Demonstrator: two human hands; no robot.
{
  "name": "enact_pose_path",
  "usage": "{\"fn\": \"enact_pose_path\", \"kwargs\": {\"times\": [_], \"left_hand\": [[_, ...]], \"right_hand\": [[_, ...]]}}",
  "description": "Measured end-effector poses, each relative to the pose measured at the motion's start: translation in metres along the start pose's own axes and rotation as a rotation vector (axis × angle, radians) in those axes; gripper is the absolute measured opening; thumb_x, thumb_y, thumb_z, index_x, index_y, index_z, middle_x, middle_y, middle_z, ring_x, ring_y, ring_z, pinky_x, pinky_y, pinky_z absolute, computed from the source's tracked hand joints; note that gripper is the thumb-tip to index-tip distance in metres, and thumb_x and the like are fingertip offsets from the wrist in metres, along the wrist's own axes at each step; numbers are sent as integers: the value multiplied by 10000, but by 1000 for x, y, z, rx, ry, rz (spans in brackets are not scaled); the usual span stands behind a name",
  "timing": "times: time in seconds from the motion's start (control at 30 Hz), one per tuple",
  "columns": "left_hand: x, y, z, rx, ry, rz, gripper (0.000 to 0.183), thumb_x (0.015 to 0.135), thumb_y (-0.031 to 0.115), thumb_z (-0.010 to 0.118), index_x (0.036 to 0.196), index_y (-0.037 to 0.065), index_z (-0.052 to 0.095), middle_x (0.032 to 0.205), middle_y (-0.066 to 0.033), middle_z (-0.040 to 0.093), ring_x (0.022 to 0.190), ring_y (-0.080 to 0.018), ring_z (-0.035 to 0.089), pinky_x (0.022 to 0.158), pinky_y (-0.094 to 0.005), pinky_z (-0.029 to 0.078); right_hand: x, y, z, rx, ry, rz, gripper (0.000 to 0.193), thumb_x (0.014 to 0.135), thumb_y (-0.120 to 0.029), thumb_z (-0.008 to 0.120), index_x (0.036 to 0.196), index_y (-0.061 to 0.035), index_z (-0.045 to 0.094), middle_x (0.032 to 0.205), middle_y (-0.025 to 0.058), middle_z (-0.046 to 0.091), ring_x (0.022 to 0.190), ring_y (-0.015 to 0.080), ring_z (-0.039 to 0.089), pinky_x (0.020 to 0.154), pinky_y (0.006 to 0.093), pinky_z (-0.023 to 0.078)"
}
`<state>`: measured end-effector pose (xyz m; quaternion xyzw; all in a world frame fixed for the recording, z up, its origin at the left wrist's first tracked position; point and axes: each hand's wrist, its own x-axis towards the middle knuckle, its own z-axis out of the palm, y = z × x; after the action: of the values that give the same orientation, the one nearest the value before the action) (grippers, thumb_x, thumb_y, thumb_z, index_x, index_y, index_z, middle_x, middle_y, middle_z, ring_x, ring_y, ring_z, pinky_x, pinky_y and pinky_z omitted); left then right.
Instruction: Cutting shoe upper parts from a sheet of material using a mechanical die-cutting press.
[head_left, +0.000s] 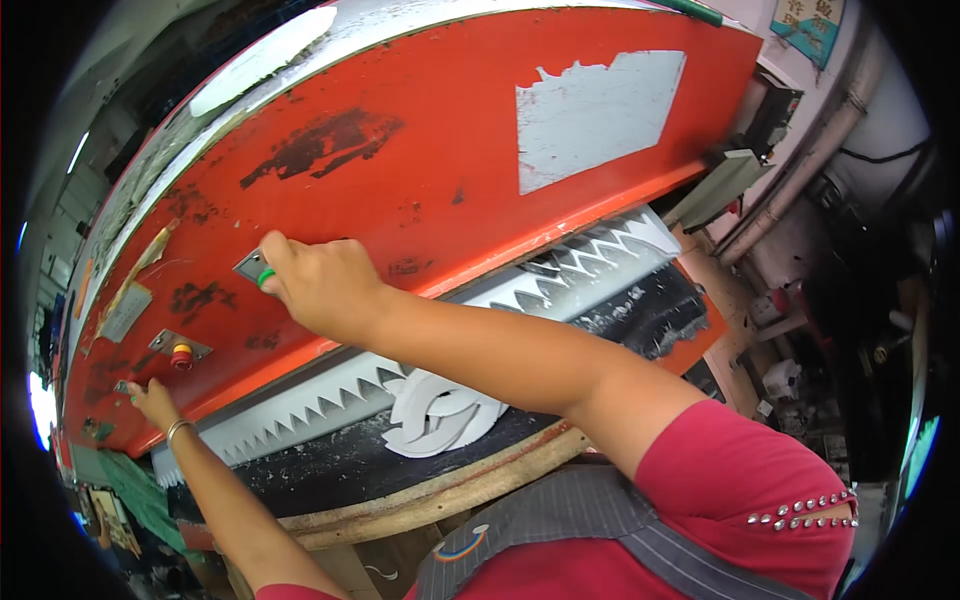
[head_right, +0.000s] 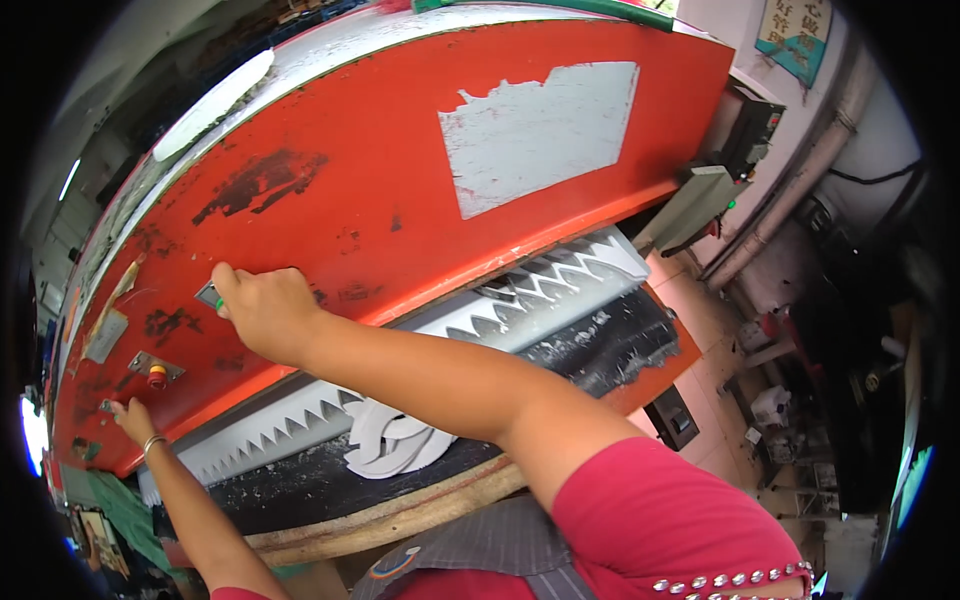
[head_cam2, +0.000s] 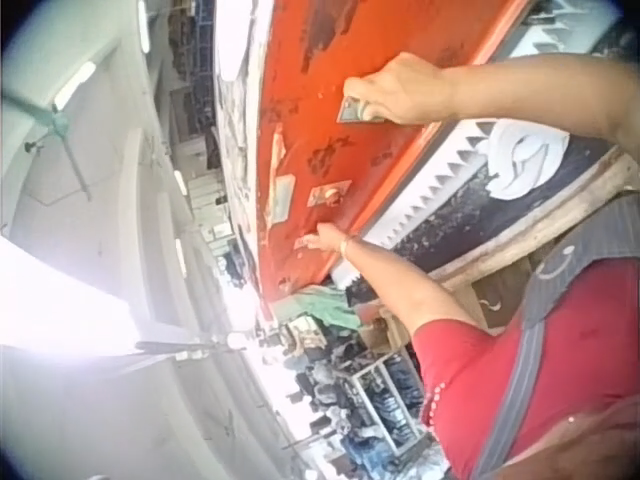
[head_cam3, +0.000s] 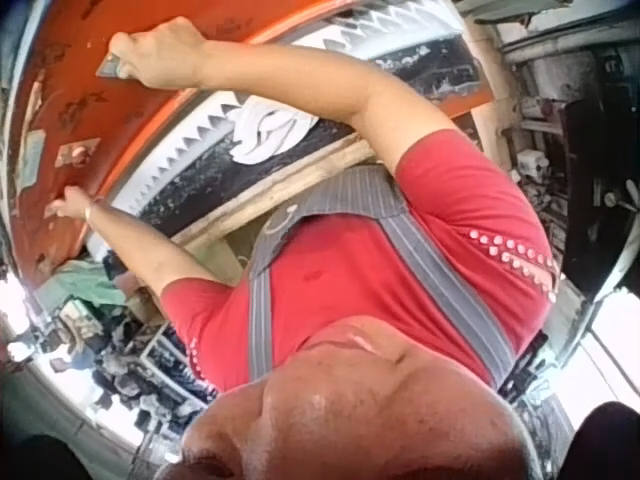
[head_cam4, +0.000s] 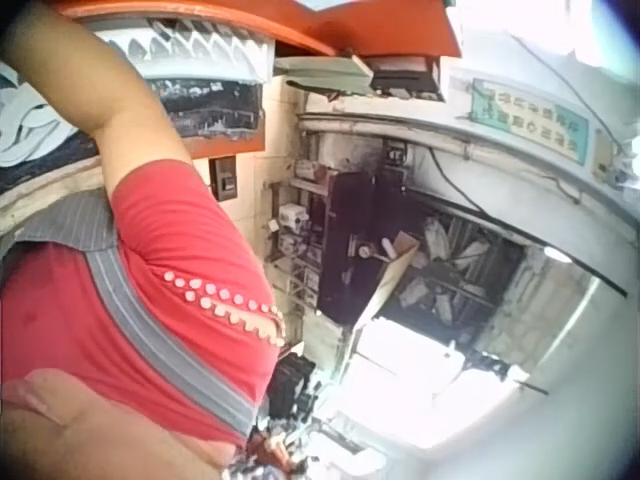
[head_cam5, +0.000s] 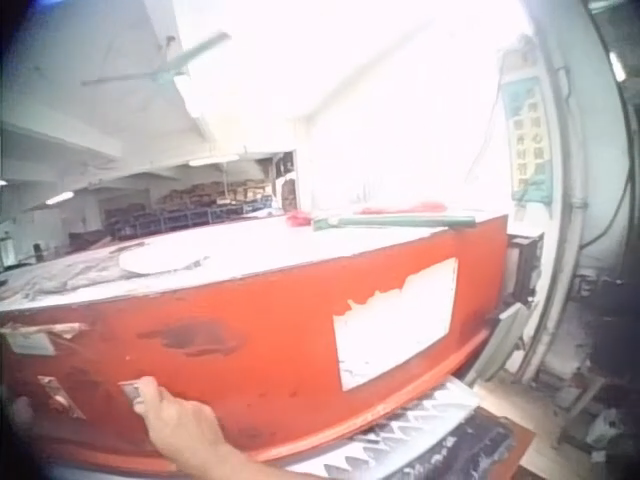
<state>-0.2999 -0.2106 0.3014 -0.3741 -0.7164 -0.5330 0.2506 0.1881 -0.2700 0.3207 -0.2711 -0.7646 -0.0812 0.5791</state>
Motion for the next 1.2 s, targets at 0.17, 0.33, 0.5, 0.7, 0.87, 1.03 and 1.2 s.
{"fn": "enact_pose_path", "kwargs": {"times": [0.17, 0.33, 0.5, 0.7, 0.87, 1.03, 1.2], "left_hand": [[-80, 7, -34, -507, -315, -85, 609, 846, 102, 447, 1436, 54, 305, 1444, -107, 363, 1119, -183, 474, 928, -278, 368], [-191, 13, -41, -606, -374, -13, 661, 828, 108, 521, 1445, 60, 288, 1469, -189, 302, 1317, -240, 352, 1045, -292, 279], [-76, 10, -3, -388, 236, -30, 669, 834, 177, 532, 1422, -21, 279, 1480, -184, 286, 1350, -270, 311, 1073, -321, 237], [-52, 54, -2, -723, -467, -206, 529, 896, 247, 503, 1357, 2, 419, 1306, -143, 505, 1187, -188, 469, 987, -315, 334], [-176, 4, -44, -448, -659, -35, 442, 899, 114, 511, 1312, -34, 458, 1242, -141, 554, 1106, -207, 536, 952, -317, 409], [-313, 108, -98, -630, -869, 101, 353, 848, 35, 540, 1192, -47, 553, 1127, -172, 623, 1050, -224, 598, 926, -319, 449], [-377, 199, -58, -521, -822, 583, 381, 789, 129, 595, 1154, 17, 582, 1191, -197, 563, 1129, -352, 514, 980, -396, 395]], "right_hand": [[-64, -1, -18, 62, -20, -7, 303, 811, -244, 652, 982, -75, 467, 738, 106, 619, 585, 317, 608, 472, 414, 462], [-158, 7, -50, -24, -468, 237, 391, 808, -322, 661, 1059, -83, 479, 759, 118, 628, 625, 338, 625, 517, 429, 483], [-46, -14, -37, -79, -102, -49, 400, 817, -349, 634, 1047, -61, 477, 707, 120, 628, 641, 346, 635, 518, 446, 480], [-24, 6, -26, -156, -221, 148, 331, 820, -282, 609, 1002, -55, 451, 725, 139, 638, 657, 379, 626, 558, 488, 475], [-177, -11, -87, -24, -708, 359, 377, 828, -382, 606, 1010, -55, 560, 854, 178, 634, 821, 367, 622, 697, 472, 477], [-281, -31, -133, -137, -828, 250, 491, 695, -413, 719, 948, -16, 580, 917, 144, 579, 912, 322, 560, 774, 414, 471], [-291, -46, -120, -305, -702, 340, 423, 604, -280, 789, 885, -22, 605, 924, 113, 553, 925, 279, 529, 794, 377, 464]]}}
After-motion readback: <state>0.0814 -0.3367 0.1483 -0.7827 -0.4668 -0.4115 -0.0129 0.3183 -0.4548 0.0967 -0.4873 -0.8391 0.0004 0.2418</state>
